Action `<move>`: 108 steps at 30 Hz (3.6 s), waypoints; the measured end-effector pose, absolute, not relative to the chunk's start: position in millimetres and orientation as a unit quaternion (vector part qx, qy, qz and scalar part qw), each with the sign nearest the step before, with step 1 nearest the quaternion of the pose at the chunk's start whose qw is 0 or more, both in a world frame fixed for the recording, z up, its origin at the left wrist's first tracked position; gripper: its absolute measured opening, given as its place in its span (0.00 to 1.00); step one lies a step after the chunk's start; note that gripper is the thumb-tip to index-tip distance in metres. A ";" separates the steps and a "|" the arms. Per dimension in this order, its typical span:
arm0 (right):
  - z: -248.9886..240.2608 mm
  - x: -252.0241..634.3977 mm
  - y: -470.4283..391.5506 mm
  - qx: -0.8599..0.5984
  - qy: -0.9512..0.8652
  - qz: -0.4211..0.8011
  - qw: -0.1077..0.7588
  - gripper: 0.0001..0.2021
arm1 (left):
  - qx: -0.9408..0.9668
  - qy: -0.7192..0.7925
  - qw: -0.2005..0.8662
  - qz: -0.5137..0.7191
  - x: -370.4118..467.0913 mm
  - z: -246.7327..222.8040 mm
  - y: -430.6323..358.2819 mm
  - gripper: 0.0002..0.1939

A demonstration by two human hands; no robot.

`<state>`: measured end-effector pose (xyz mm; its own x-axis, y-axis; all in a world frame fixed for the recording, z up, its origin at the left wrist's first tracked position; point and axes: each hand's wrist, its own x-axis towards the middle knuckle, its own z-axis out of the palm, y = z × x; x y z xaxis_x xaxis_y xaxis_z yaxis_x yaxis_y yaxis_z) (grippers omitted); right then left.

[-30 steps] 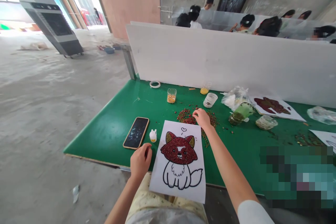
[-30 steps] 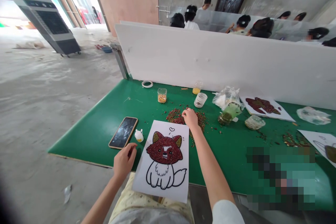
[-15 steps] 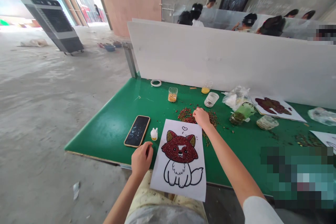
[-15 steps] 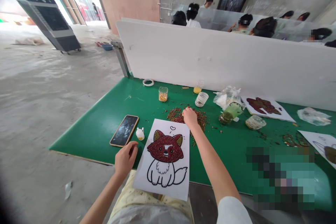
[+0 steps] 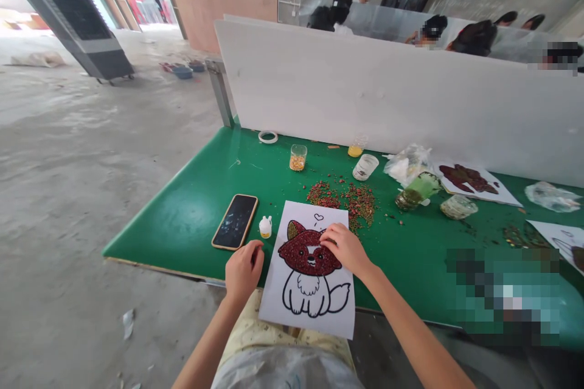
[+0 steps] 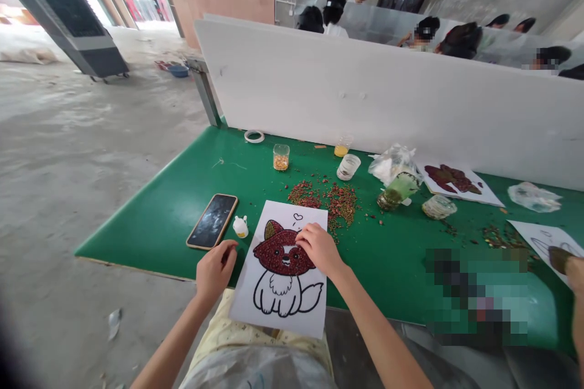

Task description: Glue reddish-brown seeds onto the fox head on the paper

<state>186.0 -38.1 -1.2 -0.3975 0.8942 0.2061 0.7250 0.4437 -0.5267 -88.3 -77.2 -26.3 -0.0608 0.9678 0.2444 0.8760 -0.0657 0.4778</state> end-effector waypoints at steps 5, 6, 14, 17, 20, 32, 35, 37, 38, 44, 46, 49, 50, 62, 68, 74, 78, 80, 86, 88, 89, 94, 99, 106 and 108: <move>-9.0 185.1 -41.8 -0.495 -0.817 0.178 0.236 0.07 | 0.682 0.675 0.088 0.267 -88.4 -26.7 -76.9 0.13; -9.5 184.5 -42.0 -0.495 -0.818 0.177 0.235 0.07 | 0.682 0.675 0.088 0.267 -88.3 -26.9 -76.9 0.13; -10.6 182.0 -41.8 -0.491 -0.825 0.167 0.225 0.06 | 0.684 0.672 0.091 0.269 -88.4 -27.3 -77.5 0.13; -9.9 182.1 -42.1 -0.492 -0.825 0.160 0.228 0.06 | 0.684 0.672 0.092 0.268 -88.9 -27.3 -77.6 0.13; -7.3 179.2 -43.9 -0.495 -0.820 0.162 0.236 0.06 | 0.685 0.672 0.091 0.268 -88.8 -27.2 -77.6 0.13; -6.6 155.6 -46.0 -0.501 -0.821 0.155 0.226 0.06 | 0.684 0.672 0.088 0.269 -88.8 -28.5 -77.7 0.13; -6.4 155.3 -46.0 -0.500 -0.821 0.159 0.225 0.06 | 0.686 0.669 0.086 0.274 -88.7 -28.2 -77.6 0.12; -6.1 155.0 -46.2 -0.500 -0.821 0.161 0.225 0.06 | 0.687 0.667 0.087 0.275 -88.7 -28.0 -77.7 0.12; -6.2 154.8 -46.3 -0.501 -0.820 0.162 0.224 0.06 | 0.687 0.667 0.087 0.275 -88.7 -28.0 -77.8 0.12; -9.6 154.7 -46.1 -0.504 -0.820 0.156 0.222 0.06 | 0.689 0.665 0.082 0.277 -89.0 -28.4 -78.1 0.12; -11.5 155.4 -45.9 -0.502 -0.822 0.153 0.222 0.06 | 0.689 0.664 0.078 0.279 -89.0 -29.0 -77.9 0.12; -13.2 156.9 -45.8 -0.499 -0.824 0.153 0.219 0.07 | 0.691 0.662 0.074 0.281 -88.9 -29.8 -77.7 0.12; -13.1 157.5 -45.8 -0.500 -0.824 0.154 0.217 0.07 | 0.691 0.662 0.073 0.281 -88.9 -29.9 -77.6 0.12; -8.3 154.3 -47.6 -0.512 -0.809 0.173 0.230 0.06 | 0.691 0.659 0.069 0.287 -88.8 -28.9 -77.5 0.12; -11.5 152.9 -45.6 -0.509 -0.810 0.178 0.231 0.07 | 0.690 0.661 0.068 0.287 -89.1 -29.4 -77.6 0.11; -11.6 152.5 -45.0 -0.508 -0.809 0.181 0.236 0.07 | 0.692 0.660 0.072 0.282 -89.6 -29.1 -77.9 0.11; -10.3 151.9 -45.8 -0.506 -0.808 0.183 0.241 0.08 | 0.692 0.662 0.074 0.278 -89.2 -28.9 -78.1 0.11; -9.6 151.8 -45.8 -0.508 -0.807 0.184 0.241 0.08 | 0.691 0.664 0.076 0.276 -88.9 -28.8 -78.1 0.11; -11.0 150.2 -44.0 -0.509 -0.806 0.180 0.242 0.07 | 0.690 0.663 0.080 0.278 -89.3 -29.2 -77.7 0.11; -12.0 147.8 -44.6 -0.511 -0.806 0.179 0.240 0.07 | 0.692 0.660 0.078 0.283 -90.0 -29.6 -77.3 0.11; -12.1 146.7 -45.1 -0.511 -0.806 0.178 0.240 0.07 | 0.692 0.659 0.075 0.285 -90.3 -29.7 -77.1 0.11; -5.4 160.0 -37.8 -0.512 -0.792 0.182 0.279 0.06 | 0.695 0.658 0.064 0.284 -90.6 -28.2 -76.9 0.11; 8.6 219.9 7.6 -0.593 -0.716 0.156 0.333 0.11 | 0.696 0.658 0.066 0.279 -89.8 -25.8 -76.7 0.12; 9.3 261.1 82.0 -0.710 -0.665 0.098 0.211 0.10 | 0.684 0.656 0.069 0.312 -92.3 -29.1 -77.4 0.11; 5.8 261.2 101.1 -0.715 -0.663 0.096 0.201 0.11 | 0.682 0.642 0.062 0.344 -94.2 -32.0 -79.0 0.11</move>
<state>261.2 101.1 5.8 0.1020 0.9863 0.1296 0.9095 -0.0397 -0.4137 -94.2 -79.0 -32.0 -0.0617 0.9192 0.3889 0.8333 -0.1670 0.5270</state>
